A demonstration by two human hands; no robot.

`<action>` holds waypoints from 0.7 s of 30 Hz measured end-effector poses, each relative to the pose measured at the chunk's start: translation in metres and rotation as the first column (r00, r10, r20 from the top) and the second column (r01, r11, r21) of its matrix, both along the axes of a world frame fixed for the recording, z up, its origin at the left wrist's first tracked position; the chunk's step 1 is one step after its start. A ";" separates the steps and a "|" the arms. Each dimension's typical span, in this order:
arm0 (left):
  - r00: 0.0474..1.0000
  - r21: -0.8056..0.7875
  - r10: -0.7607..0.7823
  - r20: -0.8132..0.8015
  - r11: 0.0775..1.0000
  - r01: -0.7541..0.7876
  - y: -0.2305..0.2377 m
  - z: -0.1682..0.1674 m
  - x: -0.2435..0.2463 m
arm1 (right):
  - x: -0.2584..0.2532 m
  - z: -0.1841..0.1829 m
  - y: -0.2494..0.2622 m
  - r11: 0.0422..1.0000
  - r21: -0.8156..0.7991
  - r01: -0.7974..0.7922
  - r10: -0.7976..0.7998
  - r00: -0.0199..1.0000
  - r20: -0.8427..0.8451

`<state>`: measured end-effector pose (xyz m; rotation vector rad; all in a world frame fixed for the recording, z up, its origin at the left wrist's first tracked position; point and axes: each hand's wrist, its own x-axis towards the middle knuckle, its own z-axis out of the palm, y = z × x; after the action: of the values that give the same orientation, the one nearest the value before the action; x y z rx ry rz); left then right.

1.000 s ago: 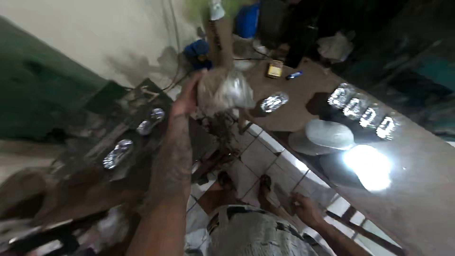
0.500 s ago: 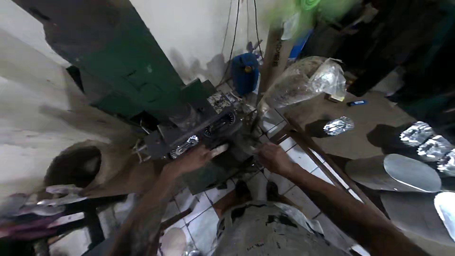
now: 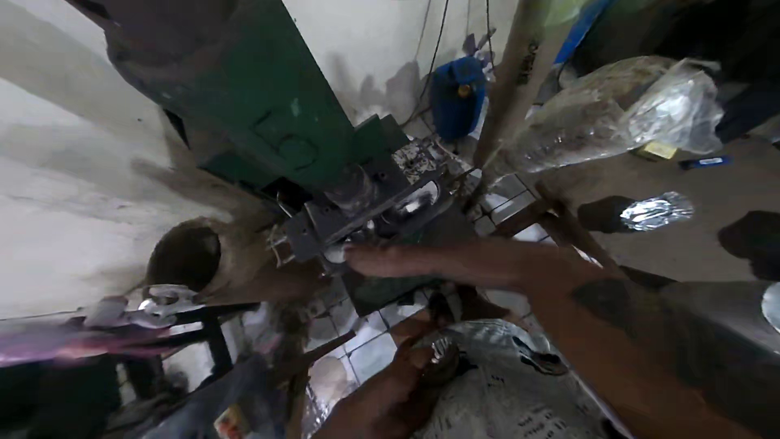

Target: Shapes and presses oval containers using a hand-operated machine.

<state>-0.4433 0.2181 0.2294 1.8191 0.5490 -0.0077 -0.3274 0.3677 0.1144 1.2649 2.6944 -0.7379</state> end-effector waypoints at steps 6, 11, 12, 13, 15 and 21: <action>0.928 -0.127 -0.266 -0.260 0.962 0.241 -0.009 -0.024 0.005 | 0.187 0.143 -0.013 0.938 -0.262 -0.228 0.176 0.962 -0.209; 0.891 -0.499 -0.434 -0.133 0.806 0.318 -0.009 -0.062 0.057 | 0.360 0.189 0.040 0.881 -0.245 0.405 -0.472 0.797 -0.376; 0.886 -0.496 -0.453 -0.095 0.793 0.352 -0.018 -0.069 0.072 | 0.358 0.193 0.014 0.774 -0.209 0.598 -0.631 0.700 -0.334; 0.862 -0.466 -0.501 -0.078 0.782 0.413 -0.025 -0.071 0.089 | 0.357 0.193 -0.016 0.728 -0.174 0.663 -0.679 0.662 -0.318; 0.820 -0.331 -0.567 -0.085 0.792 0.513 -0.028 -0.072 0.127 | 0.357 0.187 -0.083 0.781 -0.227 0.581 -0.624 0.719 -0.307; 0.884 0.024 -0.294 -0.364 0.945 0.325 -0.010 -0.068 0.290 | 0.370 0.062 -0.372 0.495 -0.571 0.655 -0.817 0.574 -0.051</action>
<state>-0.1530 0.2082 0.1618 1.9848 0.5077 -0.5516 0.0429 -0.0045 0.1769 2.3054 1.7303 -1.7211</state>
